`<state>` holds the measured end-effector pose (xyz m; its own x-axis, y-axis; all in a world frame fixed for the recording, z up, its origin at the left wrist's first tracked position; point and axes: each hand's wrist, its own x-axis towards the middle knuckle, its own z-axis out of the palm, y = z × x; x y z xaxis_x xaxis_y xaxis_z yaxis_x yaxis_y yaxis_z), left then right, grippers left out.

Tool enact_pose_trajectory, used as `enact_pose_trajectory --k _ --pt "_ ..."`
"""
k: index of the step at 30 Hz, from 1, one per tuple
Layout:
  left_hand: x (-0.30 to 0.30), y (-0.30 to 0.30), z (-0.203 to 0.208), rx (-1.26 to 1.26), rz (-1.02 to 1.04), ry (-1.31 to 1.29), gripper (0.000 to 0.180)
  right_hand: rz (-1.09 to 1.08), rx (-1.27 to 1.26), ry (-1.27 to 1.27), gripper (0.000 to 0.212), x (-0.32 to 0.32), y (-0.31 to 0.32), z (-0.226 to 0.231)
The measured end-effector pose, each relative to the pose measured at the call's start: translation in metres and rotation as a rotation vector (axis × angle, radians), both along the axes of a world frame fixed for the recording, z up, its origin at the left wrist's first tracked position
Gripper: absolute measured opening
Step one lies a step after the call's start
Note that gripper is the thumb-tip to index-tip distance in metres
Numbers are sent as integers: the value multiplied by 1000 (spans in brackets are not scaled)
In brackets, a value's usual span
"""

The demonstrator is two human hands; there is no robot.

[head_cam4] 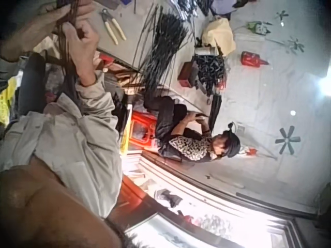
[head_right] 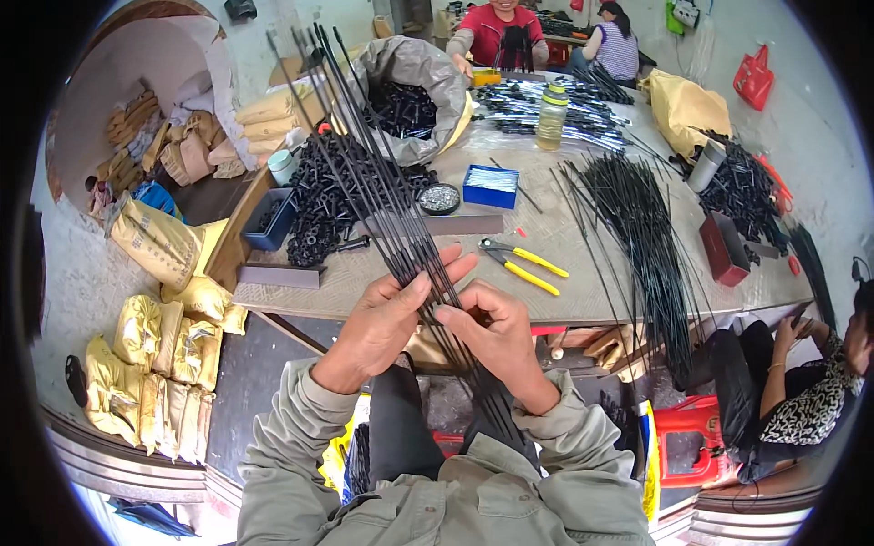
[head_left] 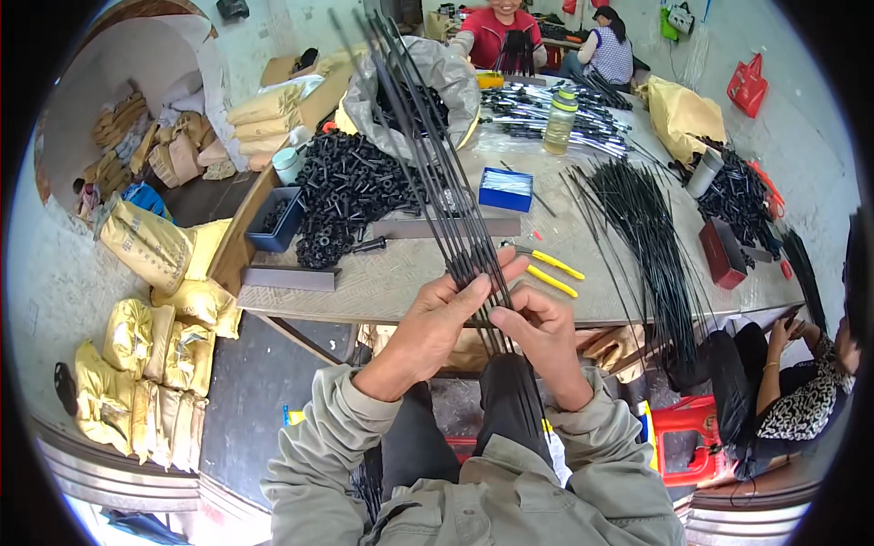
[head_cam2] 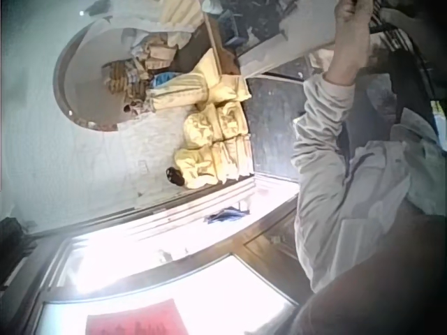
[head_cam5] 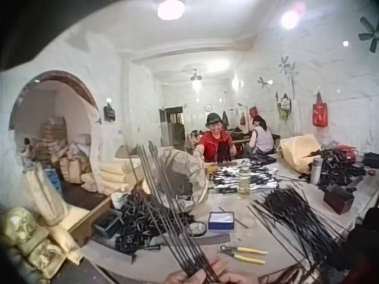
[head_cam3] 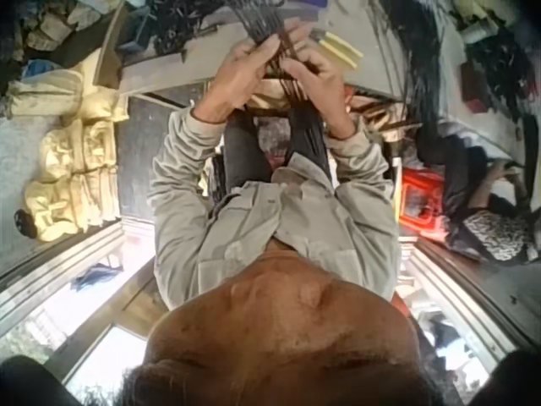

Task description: Assembling small plastic components onto black cable bundles using hand tools.

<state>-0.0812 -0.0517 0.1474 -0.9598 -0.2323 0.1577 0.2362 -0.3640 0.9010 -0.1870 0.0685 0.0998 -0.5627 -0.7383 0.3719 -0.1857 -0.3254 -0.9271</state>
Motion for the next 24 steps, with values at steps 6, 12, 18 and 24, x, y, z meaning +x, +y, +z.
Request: enact_pose_trajectory --k 6,12,18,24 --pt "-6 -4 -2 17 -41 -11 50 -46 17 74 10 4 1 8" --pt "-8 -3 2 -189 140 -115 39 308 143 -196 18 20 12 6" --pt "19 -2 4 -1053 797 -33 30 381 251 -118 21 4 28 32" --pt "32 -9 -19 -647 474 27 37 697 303 -256 24 31 29 26"
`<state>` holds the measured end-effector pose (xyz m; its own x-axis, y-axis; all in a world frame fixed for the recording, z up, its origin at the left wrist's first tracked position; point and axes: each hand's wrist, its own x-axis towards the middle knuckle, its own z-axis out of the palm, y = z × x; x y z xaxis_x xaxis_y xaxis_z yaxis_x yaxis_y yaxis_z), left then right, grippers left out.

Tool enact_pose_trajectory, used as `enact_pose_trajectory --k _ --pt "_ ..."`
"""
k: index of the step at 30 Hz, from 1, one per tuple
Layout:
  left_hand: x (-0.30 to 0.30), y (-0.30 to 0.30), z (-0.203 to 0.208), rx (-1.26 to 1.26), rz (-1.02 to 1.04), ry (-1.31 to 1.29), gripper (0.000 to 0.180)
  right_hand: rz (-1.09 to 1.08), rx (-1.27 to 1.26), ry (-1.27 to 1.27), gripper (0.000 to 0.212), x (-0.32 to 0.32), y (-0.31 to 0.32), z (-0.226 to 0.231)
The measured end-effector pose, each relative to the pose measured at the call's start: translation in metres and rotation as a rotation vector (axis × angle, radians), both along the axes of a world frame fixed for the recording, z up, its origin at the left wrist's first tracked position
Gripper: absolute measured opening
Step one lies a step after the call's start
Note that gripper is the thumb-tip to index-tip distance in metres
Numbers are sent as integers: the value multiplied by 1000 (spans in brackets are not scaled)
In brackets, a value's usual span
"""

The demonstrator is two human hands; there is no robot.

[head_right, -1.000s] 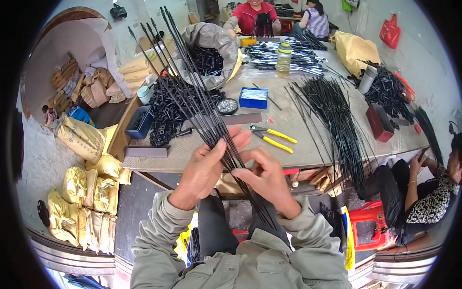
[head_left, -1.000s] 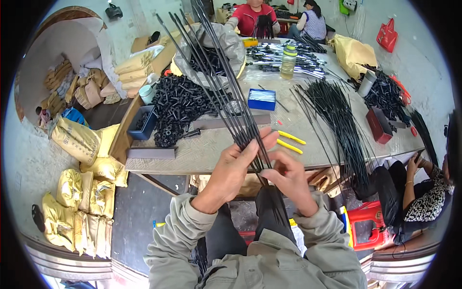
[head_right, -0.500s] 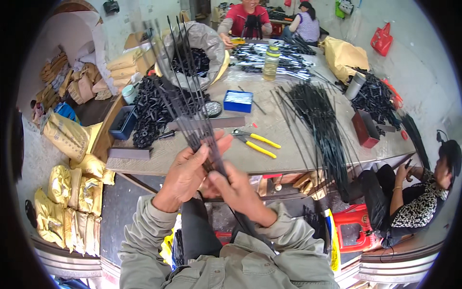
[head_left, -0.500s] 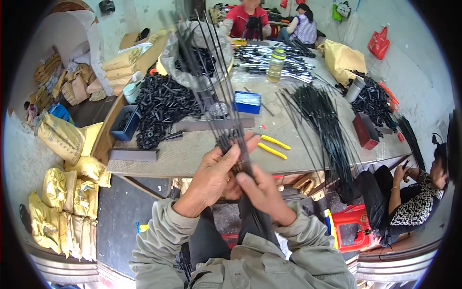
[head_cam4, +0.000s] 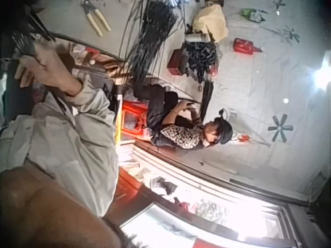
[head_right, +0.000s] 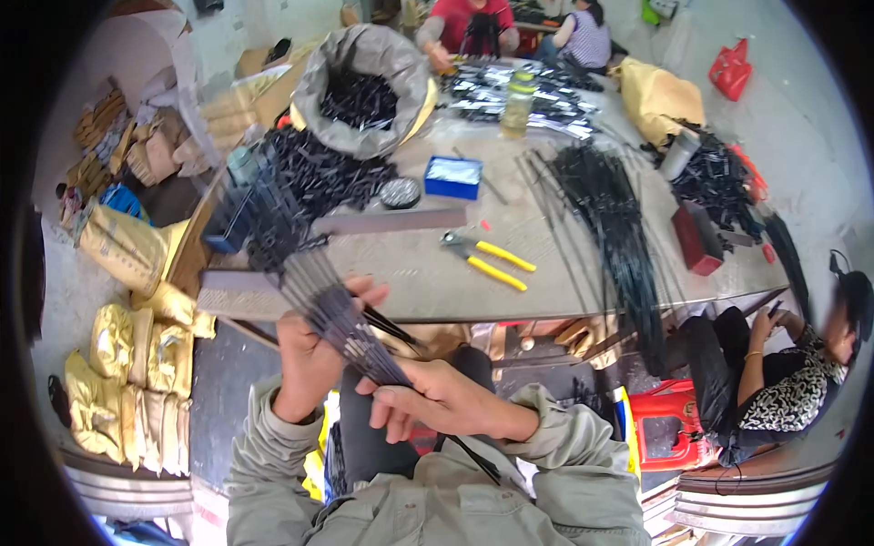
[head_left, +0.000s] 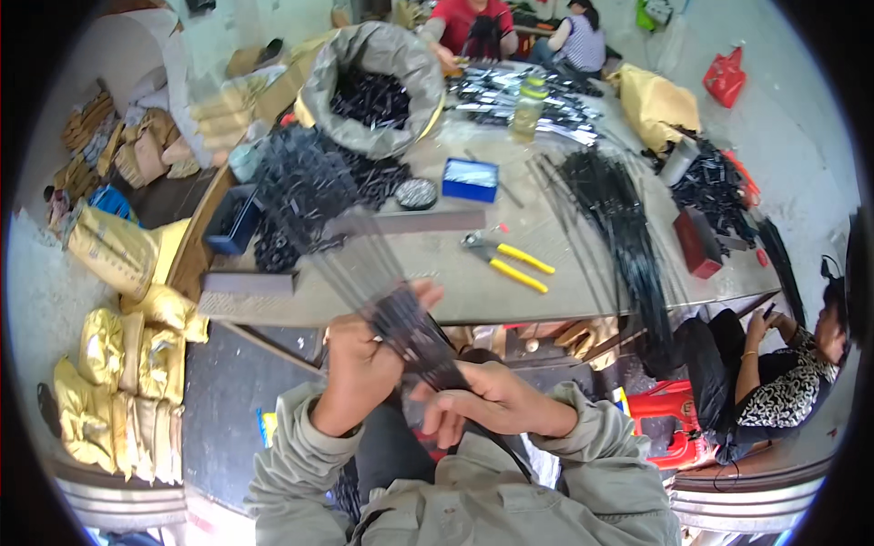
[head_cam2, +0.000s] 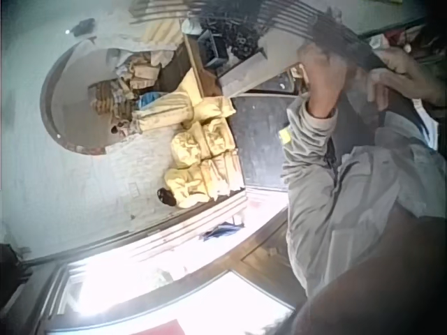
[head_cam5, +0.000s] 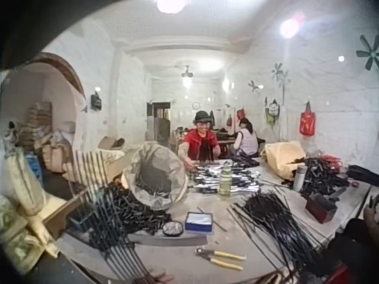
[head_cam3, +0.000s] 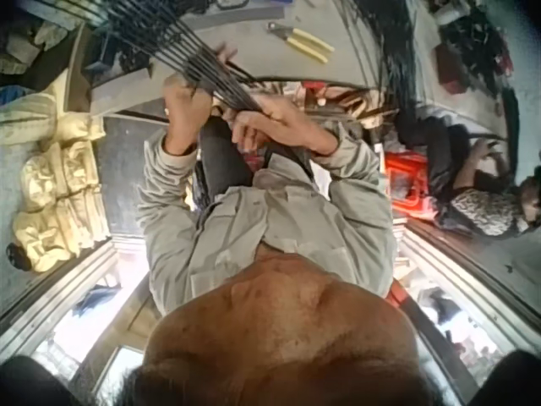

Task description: Assembling small plastic components onto black cable bundles using hand tools.

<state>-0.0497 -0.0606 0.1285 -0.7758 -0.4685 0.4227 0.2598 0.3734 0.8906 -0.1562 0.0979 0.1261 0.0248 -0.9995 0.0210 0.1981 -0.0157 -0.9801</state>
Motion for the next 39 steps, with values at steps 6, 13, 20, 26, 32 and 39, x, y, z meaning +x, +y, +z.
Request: enact_pose_trajectory --k 6,13,20,26,32,39 --pt "-6 -6 -24 185 50 -11 22 50 80 -104 23 -7 -5 -10" --pt "-8 -53 -110 -144 -232 -348 20 49 -65 7 21 -26 -26 2" --pt "-144 -171 -72 -996 -167 -80 39 -187 -201 360 20 -19 -54 -90" --pt "-172 -209 -84 -1330 98 -412 57 -322 -35 61 16 -10 -92 -157" --pt "-93 -182 -61 -1167 -164 -584 80 -380 -85 92 16 -15 -91 -178" --pt "-39 -130 -106 -911 -363 -534 98 -235 -124 353 21 -3 -95 -258"
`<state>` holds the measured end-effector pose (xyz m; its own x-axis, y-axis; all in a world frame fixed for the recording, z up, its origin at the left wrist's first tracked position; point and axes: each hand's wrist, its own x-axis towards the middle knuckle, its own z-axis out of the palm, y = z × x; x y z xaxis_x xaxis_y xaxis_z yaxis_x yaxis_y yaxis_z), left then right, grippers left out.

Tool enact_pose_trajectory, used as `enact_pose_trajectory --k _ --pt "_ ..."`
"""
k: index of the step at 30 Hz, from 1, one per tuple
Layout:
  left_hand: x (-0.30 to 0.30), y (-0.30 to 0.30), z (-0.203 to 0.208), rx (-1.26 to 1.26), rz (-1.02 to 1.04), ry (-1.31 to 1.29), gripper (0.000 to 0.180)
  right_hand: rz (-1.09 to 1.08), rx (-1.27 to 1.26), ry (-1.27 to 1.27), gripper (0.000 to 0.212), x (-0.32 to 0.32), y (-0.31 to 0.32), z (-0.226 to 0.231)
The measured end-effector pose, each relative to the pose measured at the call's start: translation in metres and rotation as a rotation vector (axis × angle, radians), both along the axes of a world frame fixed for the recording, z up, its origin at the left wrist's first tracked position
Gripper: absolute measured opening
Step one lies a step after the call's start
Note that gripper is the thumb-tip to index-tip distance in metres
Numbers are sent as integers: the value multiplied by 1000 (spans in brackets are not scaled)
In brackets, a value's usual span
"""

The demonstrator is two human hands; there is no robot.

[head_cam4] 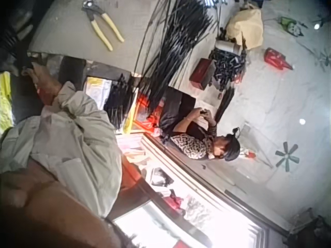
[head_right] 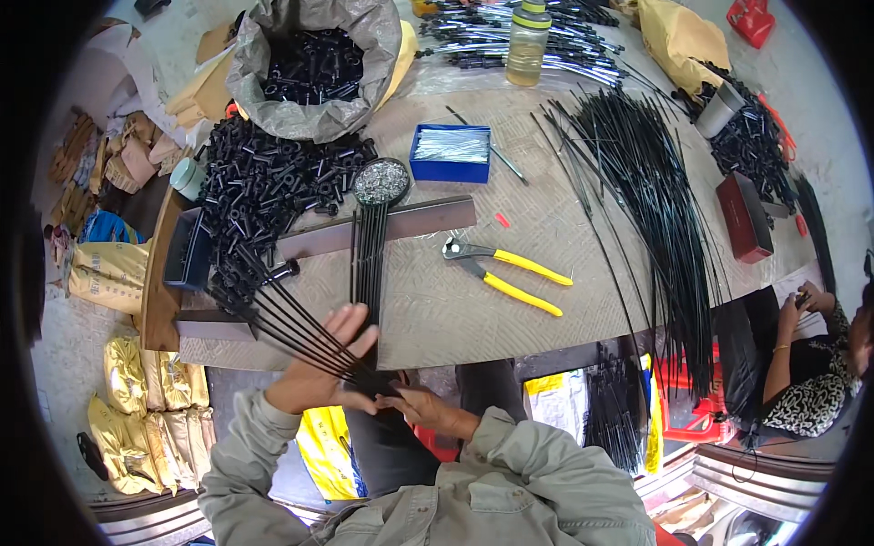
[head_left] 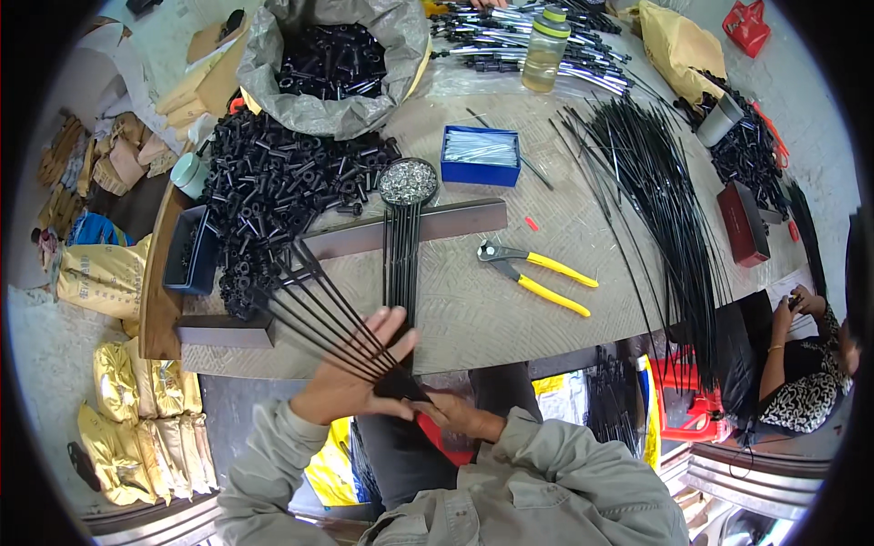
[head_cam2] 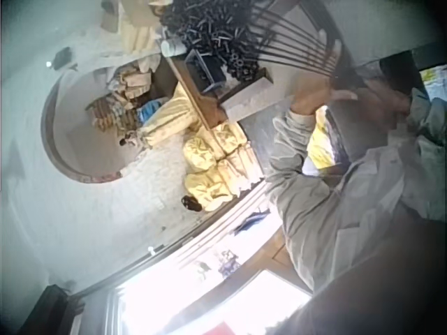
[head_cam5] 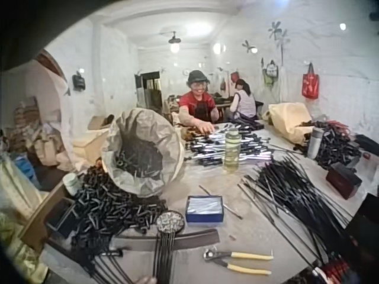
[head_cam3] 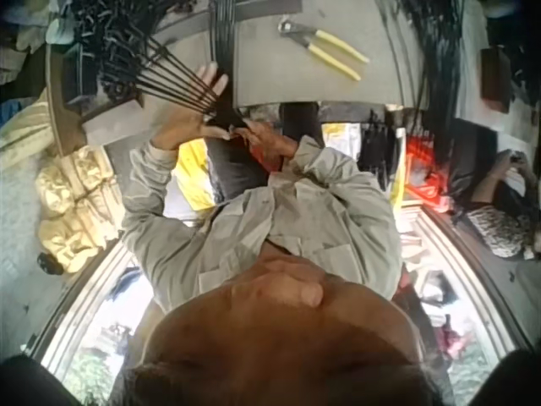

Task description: Assembling small plastic components onto black cable bundles using hand tools.

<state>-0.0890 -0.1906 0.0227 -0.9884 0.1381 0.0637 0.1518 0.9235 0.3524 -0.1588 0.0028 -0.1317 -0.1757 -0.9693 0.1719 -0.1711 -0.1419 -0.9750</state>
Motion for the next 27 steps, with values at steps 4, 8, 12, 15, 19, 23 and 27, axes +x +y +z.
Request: enact_pose_trajectory --k 4,8,12,15,19,23,27 --pt "-18 11 8 -147 58 70 85 97 318 330 30 -37 -18 -1" --pt "-32 21 6 -216 49 168 71 -129 170 604 36 -85 -7 -7" --pt "-25 20 -1 -214 1 208 73 -392 164 832 43 -88 17 -42" --pt "-21 21 -10 -177 24 168 87 -569 405 1044 61 -65 60 -82" --pt "-22 30 -7 -220 40 163 92 -783 632 807 75 -44 95 -84" --pt "-20 35 -3 -207 47 153 91 -843 467 850 73 -38 99 -82" --pt "-11 23 -14 -244 79 167 94 -803 343 945 69 -16 95 -73"
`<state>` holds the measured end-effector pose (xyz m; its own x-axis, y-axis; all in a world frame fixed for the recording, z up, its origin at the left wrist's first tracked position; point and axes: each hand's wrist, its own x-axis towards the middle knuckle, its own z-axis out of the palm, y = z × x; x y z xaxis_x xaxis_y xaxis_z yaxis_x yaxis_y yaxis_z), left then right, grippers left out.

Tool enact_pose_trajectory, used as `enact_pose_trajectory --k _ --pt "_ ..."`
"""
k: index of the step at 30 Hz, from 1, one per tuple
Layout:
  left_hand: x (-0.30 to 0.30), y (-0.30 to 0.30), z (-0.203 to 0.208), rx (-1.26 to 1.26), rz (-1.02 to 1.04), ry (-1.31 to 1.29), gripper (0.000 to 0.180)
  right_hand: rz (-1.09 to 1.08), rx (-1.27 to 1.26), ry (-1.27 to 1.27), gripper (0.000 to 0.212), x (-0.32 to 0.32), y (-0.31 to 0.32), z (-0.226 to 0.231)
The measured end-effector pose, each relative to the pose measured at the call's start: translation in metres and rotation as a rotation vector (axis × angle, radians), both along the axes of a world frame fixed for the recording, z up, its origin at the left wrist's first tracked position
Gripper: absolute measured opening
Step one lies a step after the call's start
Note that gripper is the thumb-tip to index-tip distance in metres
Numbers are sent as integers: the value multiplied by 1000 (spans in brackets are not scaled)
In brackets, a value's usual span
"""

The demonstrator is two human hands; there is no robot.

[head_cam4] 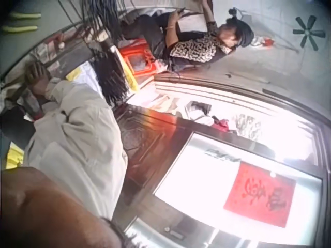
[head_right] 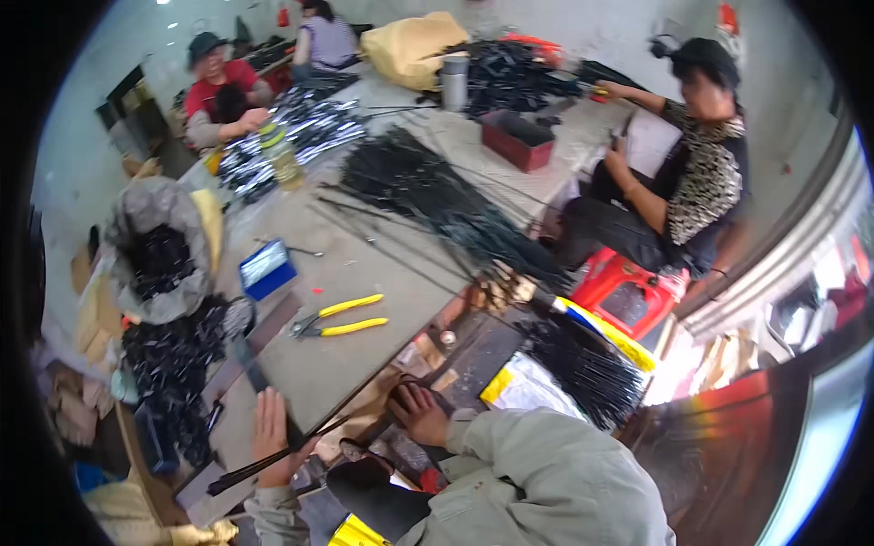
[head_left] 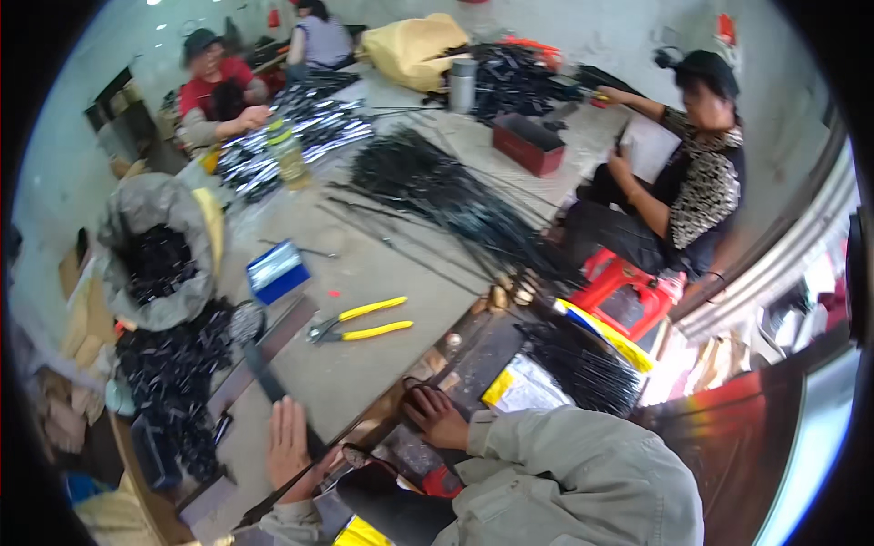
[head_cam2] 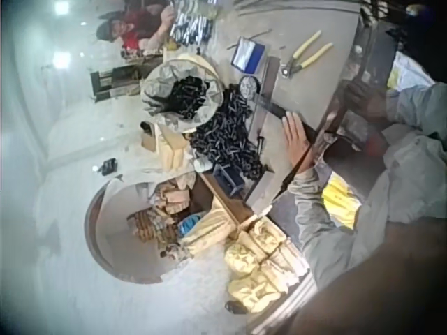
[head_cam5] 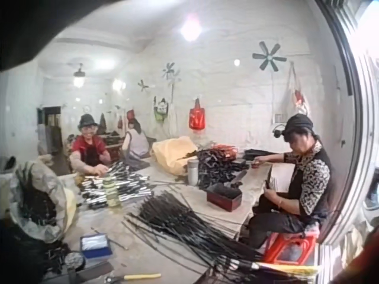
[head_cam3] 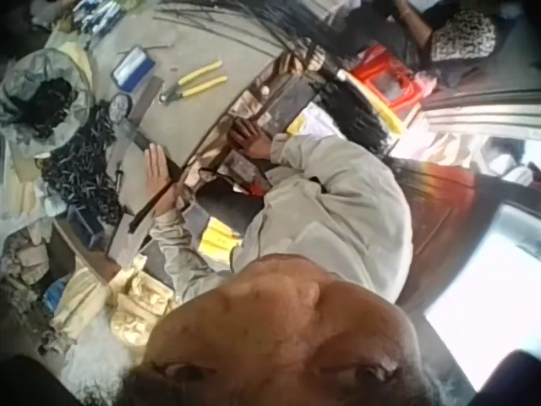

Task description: Assembling small plastic components onto black cable bundles using hand tools.

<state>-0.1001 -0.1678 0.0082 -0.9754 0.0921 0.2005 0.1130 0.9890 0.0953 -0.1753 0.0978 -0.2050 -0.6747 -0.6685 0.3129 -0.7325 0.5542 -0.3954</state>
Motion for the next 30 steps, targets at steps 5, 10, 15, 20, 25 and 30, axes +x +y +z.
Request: enact_pose_trajectory --k 5,10,15,20,25,30 --pt "-6 10 2 -18 65 31 101 -10 129 37 65 12 12 12" --pt "-3 13 11 -26 102 -16 98 -16 107 40 65 12 7 12" --pt "-2 14 7 -31 112 50 96 -42 64 39 63 10 6 12" --pt "-6 23 9 -19 83 40 96 -64 47 29 62 8 16 7" --pt "-3 19 2 -31 93 54 97 -39 59 24 65 8 14 8" --pt "3 12 5 -30 127 29 97 -20 51 30 66 10 6 3"
